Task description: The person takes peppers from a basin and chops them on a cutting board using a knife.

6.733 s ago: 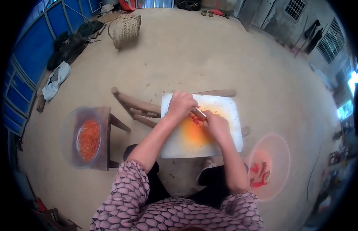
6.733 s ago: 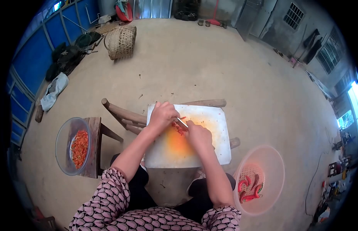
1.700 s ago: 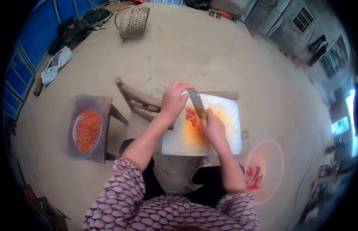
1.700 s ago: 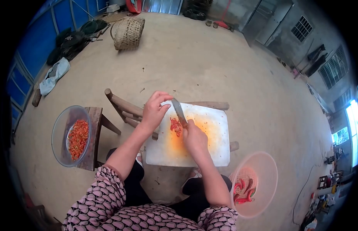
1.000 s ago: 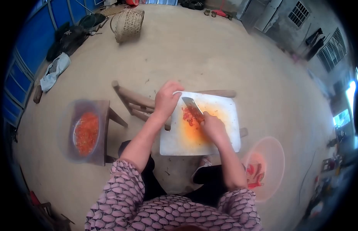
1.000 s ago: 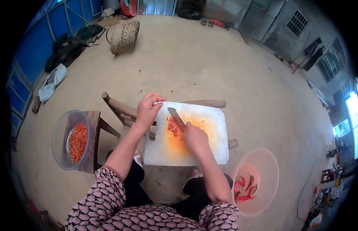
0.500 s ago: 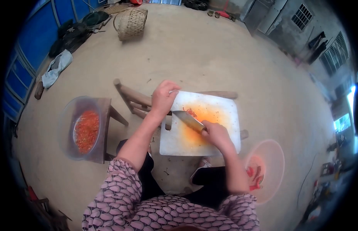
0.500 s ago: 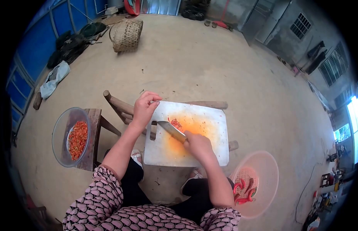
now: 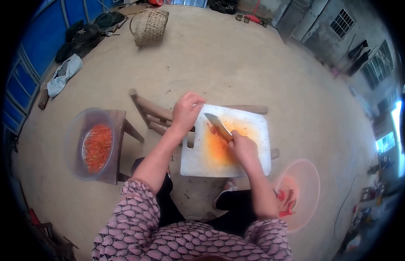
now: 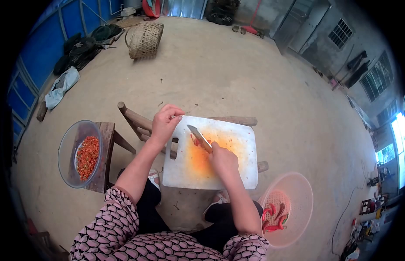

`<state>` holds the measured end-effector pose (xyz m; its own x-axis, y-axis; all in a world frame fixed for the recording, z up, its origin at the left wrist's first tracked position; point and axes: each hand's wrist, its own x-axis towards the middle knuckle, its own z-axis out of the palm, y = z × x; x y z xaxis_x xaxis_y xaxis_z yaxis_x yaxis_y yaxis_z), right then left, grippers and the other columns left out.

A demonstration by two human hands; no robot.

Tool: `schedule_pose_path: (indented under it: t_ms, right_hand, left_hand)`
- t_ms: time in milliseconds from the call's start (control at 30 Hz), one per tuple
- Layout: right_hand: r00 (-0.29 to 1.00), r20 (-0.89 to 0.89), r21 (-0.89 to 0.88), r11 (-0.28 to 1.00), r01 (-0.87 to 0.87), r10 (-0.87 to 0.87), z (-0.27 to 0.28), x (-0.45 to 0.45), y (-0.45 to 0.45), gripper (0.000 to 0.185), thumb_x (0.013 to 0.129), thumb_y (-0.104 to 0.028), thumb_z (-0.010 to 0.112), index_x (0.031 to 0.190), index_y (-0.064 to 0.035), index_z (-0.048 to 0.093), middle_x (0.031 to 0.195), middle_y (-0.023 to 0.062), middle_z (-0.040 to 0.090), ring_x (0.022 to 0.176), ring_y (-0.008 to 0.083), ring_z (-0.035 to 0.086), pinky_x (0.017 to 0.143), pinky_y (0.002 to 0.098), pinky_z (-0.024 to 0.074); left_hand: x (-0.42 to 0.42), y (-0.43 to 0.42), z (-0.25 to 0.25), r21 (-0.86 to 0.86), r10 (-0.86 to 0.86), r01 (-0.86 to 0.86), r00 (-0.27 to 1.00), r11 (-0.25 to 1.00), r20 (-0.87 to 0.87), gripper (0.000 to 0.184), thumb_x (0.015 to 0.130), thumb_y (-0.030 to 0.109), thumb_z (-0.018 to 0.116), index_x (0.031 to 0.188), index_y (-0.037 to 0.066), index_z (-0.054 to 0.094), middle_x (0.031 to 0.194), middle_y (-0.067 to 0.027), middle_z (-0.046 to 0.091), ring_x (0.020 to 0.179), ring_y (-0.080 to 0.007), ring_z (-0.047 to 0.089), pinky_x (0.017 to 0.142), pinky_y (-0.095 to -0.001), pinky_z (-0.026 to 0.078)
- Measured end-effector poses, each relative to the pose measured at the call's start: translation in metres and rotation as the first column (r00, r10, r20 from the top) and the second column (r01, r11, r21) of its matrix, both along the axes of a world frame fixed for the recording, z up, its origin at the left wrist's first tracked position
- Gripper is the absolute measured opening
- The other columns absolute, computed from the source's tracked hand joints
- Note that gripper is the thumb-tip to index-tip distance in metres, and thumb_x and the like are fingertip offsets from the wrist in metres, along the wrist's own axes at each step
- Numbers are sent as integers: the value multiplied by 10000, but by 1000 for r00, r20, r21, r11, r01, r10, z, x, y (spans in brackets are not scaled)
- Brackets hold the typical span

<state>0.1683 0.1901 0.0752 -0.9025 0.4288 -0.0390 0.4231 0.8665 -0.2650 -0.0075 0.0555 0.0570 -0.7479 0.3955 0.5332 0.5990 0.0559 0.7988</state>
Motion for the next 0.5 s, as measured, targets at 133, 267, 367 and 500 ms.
schedule_pose_path:
  t_ms: [133, 267, 367, 500]
  right_hand:
    - [1000, -20, -19, 1000, 14, -14, 2, -2, -1, 173, 841, -174, 486, 947, -51, 547, 752, 198, 645, 725, 363, 640, 661, 484, 490]
    - [999, 33, -1, 1000, -7, 7, 1, -5, 4, 188, 841, -167, 476, 964, -45, 550, 772, 204, 651, 728, 373, 641, 665, 489, 490]
    - [995, 44, -22, 996, 87, -86, 6, -5, -1, 205, 841, -161, 465, 981, -43, 555, 795, 211, 656, 745, 376, 645, 674, 485, 494]
    - [997, 53, -23, 998, 58, -57, -1, -4, 5, 206, 847, -163, 453, 976, -40, 556, 809, 215, 658, 768, 370, 648, 694, 480, 493]
  left_hand:
    - [1, -2, -2, -2, -16, 16, 1000, 1000, 13, 129, 754, -44, 622, 852, 20, 676, 895, -61, 619, 727, -149, 593, 613, -252, 465]
    - [1, 0, 3, -16, -8, 8, 1000, 1000, 6, 124, 759, -48, 615, 847, 15, 674, 888, -62, 620, 737, -153, 595, 621, -255, 465]
    - [-2, -1, -2, -11, -4, 4, 1000, 1000, 11, 122, 761, -52, 610, 845, 10, 672, 882, -62, 620, 740, -154, 594, 625, -256, 465]
    - [1, 1, -2, -16, -16, 16, 1000, 1000, -1, 112, 762, -49, 609, 839, 7, 668, 866, -62, 618, 730, -152, 588, 623, -258, 462]
